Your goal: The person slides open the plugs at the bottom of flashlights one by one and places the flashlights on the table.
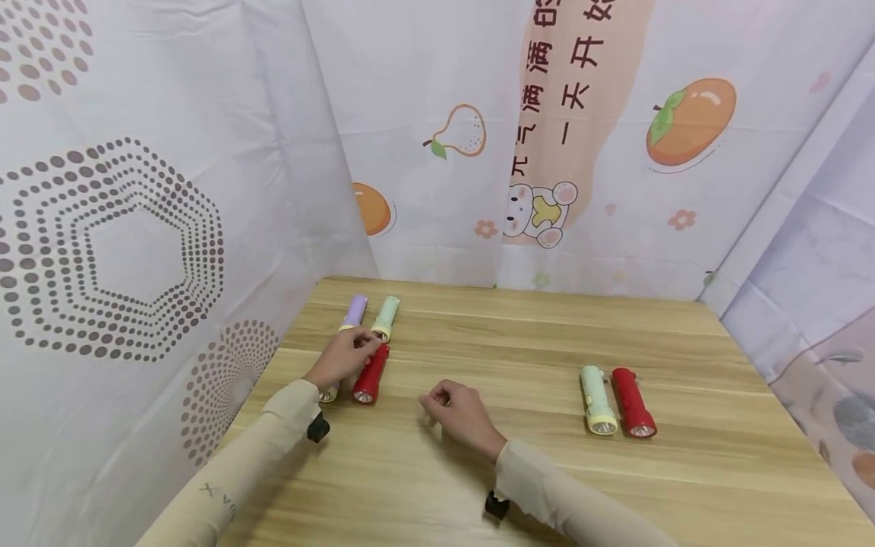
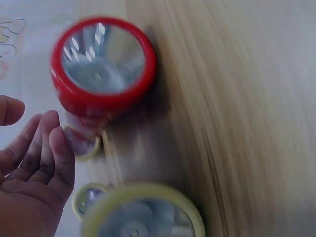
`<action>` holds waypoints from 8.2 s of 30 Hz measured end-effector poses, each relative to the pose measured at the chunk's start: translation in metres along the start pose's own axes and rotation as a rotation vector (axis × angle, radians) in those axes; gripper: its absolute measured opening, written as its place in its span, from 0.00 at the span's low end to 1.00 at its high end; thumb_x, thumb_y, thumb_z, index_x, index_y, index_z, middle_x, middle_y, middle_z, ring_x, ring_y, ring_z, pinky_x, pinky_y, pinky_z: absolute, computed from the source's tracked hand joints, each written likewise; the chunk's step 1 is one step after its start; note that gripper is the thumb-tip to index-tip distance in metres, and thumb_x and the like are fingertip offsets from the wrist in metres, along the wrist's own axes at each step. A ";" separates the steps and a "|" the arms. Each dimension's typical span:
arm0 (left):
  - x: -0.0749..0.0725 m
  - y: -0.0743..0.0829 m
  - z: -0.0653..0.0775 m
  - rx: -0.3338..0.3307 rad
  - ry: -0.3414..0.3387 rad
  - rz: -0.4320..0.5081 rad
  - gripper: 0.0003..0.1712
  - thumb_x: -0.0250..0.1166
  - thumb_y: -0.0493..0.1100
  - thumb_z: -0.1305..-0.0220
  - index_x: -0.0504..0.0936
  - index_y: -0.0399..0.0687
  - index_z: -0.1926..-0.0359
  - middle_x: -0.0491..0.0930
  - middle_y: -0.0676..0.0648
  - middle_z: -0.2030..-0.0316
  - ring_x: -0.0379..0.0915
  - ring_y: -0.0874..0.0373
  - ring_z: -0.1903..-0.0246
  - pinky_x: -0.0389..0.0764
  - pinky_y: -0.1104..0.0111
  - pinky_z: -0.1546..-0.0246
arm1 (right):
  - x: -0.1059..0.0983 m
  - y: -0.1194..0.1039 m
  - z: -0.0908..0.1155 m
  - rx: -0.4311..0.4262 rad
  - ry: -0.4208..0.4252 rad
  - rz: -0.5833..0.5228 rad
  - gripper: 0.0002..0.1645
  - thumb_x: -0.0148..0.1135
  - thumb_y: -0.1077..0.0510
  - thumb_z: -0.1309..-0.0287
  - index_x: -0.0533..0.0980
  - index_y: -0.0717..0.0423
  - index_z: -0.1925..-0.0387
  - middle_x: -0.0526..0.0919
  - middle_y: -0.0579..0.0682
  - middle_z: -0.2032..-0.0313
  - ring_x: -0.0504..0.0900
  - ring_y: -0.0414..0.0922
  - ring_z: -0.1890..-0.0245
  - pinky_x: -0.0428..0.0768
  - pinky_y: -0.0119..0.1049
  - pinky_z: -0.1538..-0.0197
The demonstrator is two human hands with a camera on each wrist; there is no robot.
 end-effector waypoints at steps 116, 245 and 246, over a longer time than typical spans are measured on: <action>0.026 0.030 -0.007 -0.166 0.020 0.268 0.23 0.71 0.55 0.33 0.87 0.41 0.50 0.87 0.45 0.55 0.83 0.52 0.59 0.83 0.55 0.49 | 0.023 0.000 -0.044 0.135 -0.114 -0.090 0.25 0.75 0.42 0.41 0.78 0.54 0.54 0.84 0.47 0.65 0.81 0.46 0.75 0.80 0.38 0.72; 0.155 0.135 0.049 0.234 -0.400 0.330 0.11 0.67 0.52 0.28 0.86 0.56 0.50 0.84 0.56 0.54 0.77 0.55 0.54 0.76 0.59 0.51 | -0.070 0.072 0.038 -0.003 -0.208 -0.012 0.26 0.75 0.47 0.40 0.80 0.41 0.41 0.84 0.37 0.49 0.79 0.44 0.52 0.75 0.41 0.46; 0.155 0.135 0.048 0.227 -0.401 0.331 0.11 0.67 0.52 0.29 0.86 0.56 0.51 0.84 0.56 0.54 0.77 0.55 0.54 0.76 0.59 0.52 | -0.070 0.072 0.037 -0.002 -0.208 -0.013 0.26 0.75 0.47 0.40 0.79 0.42 0.41 0.84 0.38 0.49 0.79 0.44 0.52 0.75 0.40 0.46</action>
Point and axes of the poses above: each hand's wrist, its own z-axis away from the middle knuckle, its own x-axis out of the palm, y = z × x, the point moved 10 cm from there along -z, towards the middle knuckle
